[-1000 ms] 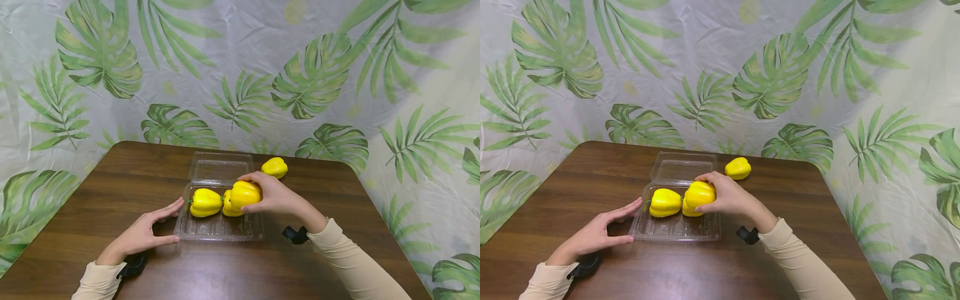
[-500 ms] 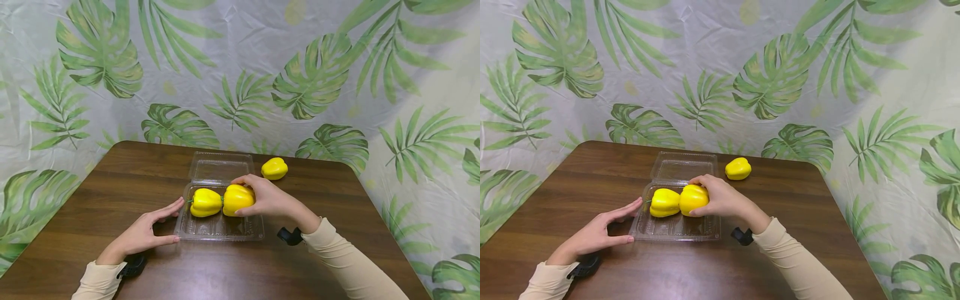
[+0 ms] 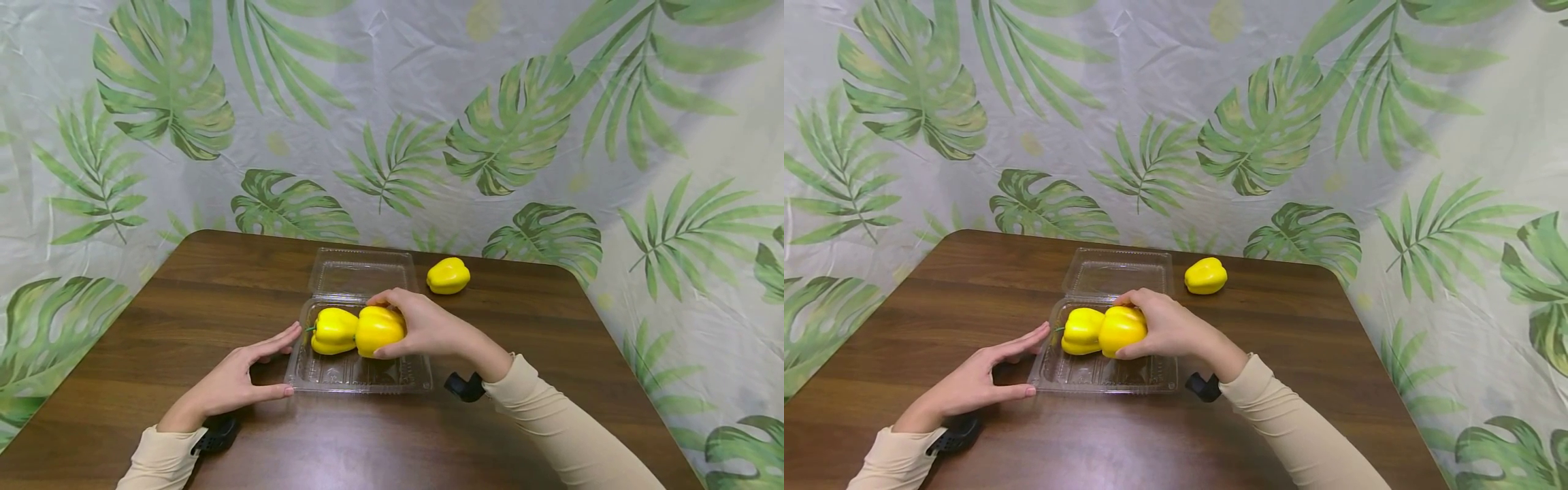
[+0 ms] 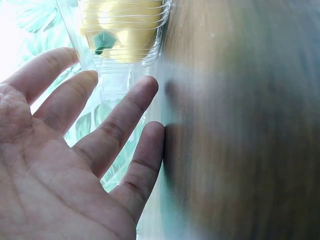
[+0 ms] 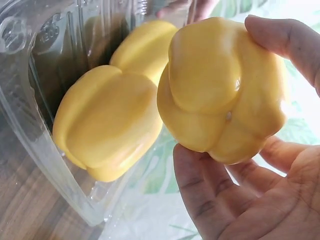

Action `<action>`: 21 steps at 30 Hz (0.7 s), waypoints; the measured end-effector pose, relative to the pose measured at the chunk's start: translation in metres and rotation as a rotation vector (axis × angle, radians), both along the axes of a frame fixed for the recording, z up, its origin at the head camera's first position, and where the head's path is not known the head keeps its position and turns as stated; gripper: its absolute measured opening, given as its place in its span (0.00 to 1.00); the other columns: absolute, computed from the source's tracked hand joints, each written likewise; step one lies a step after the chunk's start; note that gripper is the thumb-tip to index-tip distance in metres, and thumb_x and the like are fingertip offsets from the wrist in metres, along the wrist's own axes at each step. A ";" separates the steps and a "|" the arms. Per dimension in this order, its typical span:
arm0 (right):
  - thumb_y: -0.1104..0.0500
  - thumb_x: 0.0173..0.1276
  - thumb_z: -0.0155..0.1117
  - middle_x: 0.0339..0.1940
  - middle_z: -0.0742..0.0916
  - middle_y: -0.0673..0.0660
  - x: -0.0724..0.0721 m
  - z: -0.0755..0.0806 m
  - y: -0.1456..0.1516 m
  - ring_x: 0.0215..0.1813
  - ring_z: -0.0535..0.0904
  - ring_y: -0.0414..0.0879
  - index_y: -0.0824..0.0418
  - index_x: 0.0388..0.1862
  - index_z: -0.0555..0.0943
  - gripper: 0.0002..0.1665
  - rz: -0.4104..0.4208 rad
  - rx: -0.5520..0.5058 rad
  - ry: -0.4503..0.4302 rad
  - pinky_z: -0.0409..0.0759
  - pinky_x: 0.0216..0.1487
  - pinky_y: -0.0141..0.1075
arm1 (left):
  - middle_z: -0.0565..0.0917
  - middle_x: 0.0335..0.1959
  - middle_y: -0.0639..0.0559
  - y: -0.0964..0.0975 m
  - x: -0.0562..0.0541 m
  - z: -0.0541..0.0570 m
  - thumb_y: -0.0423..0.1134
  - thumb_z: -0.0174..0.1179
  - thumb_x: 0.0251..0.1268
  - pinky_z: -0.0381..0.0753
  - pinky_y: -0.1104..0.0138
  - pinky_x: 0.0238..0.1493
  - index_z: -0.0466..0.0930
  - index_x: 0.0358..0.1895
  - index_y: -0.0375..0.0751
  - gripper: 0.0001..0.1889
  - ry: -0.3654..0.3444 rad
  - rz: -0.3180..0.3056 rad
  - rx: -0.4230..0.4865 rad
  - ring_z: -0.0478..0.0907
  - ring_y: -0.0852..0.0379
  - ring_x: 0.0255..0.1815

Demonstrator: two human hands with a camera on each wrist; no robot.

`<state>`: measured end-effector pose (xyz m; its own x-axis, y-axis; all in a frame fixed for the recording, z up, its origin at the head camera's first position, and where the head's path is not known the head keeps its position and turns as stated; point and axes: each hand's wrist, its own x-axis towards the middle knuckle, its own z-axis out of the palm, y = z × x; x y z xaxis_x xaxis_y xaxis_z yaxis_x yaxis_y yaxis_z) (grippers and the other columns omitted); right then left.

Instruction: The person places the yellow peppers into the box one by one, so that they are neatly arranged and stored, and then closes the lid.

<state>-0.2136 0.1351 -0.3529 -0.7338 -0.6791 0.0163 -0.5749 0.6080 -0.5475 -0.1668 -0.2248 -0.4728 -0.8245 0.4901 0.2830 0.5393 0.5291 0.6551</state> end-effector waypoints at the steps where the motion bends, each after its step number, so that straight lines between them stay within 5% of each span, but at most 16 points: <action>1: 0.49 0.60 0.84 0.65 0.85 0.54 0.000 -0.001 -0.001 0.58 0.81 0.46 0.58 0.73 0.76 0.44 0.005 0.002 0.000 0.82 0.58 0.39 | 0.70 0.84 0.51 0.000 0.000 0.000 0.51 0.79 0.62 0.74 0.74 0.69 0.66 0.84 0.51 0.48 0.000 0.001 -0.001 0.83 0.65 0.64; 21: 0.50 0.61 0.83 0.68 0.84 0.56 0.003 0.003 -0.020 0.62 0.82 0.49 0.60 0.73 0.75 0.44 0.061 0.048 -0.004 0.82 0.62 0.42 | 0.69 0.84 0.51 0.000 0.001 0.000 0.53 0.79 0.63 0.74 0.71 0.70 0.66 0.84 0.52 0.48 -0.014 0.009 -0.010 0.84 0.63 0.64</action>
